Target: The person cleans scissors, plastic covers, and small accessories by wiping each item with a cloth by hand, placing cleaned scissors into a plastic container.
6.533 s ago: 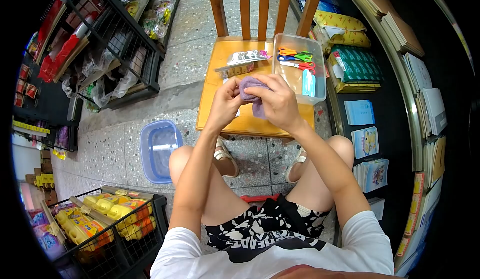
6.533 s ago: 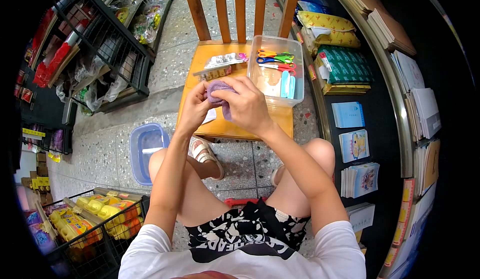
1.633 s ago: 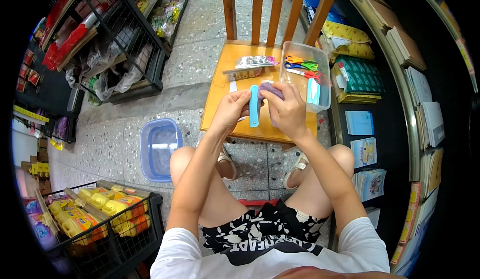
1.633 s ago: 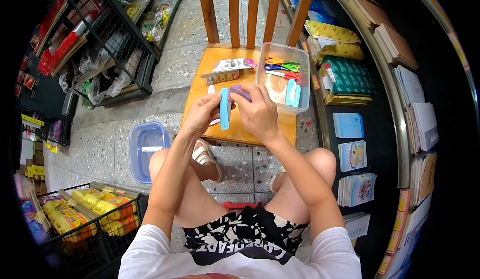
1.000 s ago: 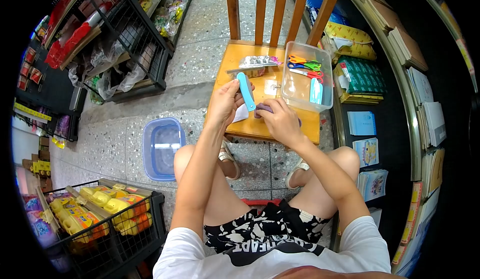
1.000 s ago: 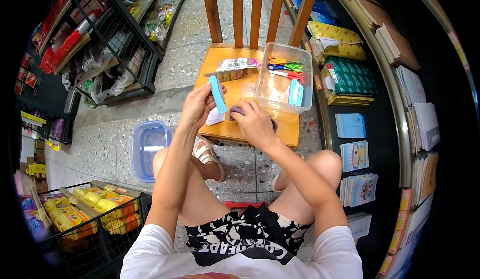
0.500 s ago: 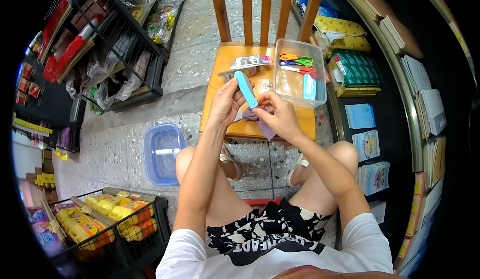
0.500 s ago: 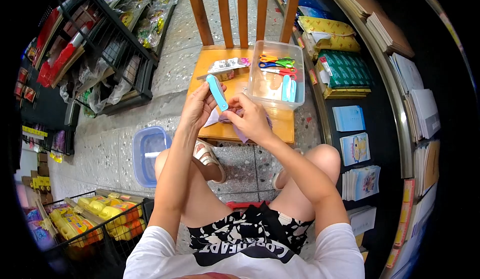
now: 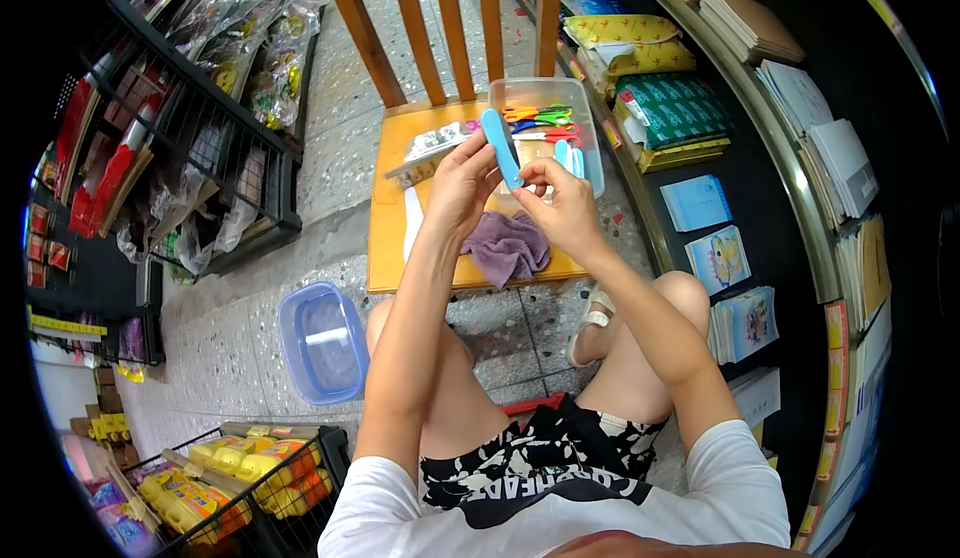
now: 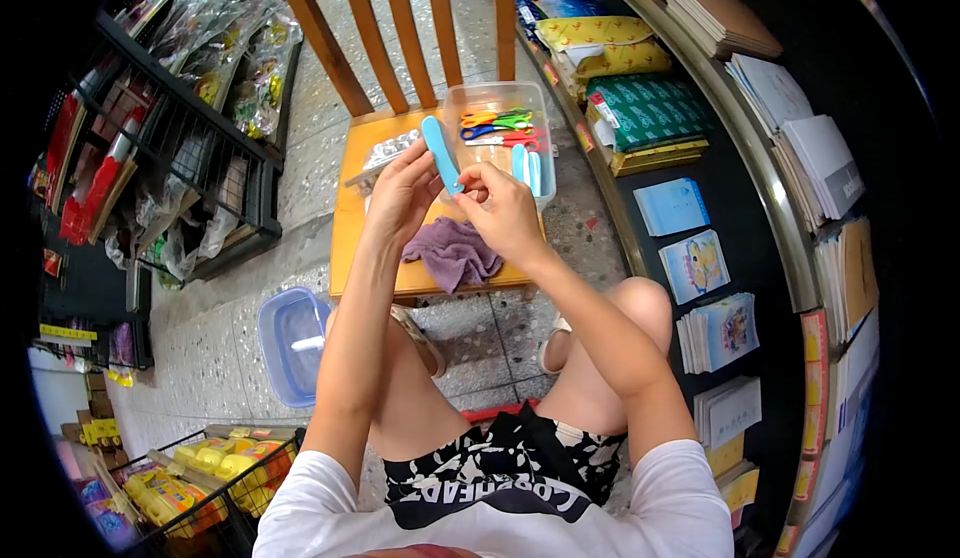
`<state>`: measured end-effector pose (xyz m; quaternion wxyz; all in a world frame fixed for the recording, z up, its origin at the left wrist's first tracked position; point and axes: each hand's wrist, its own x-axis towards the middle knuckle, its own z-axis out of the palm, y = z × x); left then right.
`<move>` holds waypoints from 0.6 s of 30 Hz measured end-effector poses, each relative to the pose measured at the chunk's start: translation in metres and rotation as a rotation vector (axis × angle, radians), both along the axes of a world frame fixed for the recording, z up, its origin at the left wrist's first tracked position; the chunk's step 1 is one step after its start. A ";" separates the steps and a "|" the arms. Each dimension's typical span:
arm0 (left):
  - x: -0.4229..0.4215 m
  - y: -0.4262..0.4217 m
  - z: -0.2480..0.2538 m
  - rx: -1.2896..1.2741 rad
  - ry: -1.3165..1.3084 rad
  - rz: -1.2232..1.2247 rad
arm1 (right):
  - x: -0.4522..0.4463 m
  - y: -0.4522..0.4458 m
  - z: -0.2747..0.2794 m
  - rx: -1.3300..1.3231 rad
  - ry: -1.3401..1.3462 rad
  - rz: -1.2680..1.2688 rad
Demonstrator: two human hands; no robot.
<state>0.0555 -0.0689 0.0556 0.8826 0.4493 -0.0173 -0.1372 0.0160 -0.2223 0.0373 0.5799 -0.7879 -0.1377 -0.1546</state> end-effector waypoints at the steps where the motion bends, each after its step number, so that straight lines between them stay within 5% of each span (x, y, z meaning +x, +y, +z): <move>1: 0.003 -0.007 0.002 0.027 -0.010 -0.024 | 0.002 -0.007 0.000 -0.020 -0.017 -0.015; 11: 0.056 -0.075 -0.033 0.185 0.178 -0.147 | 0.023 -0.083 -0.020 -0.381 -0.149 -0.351; 18: 0.080 -0.101 -0.058 0.414 0.297 -0.237 | 0.028 -0.105 -0.034 -0.235 0.186 -0.239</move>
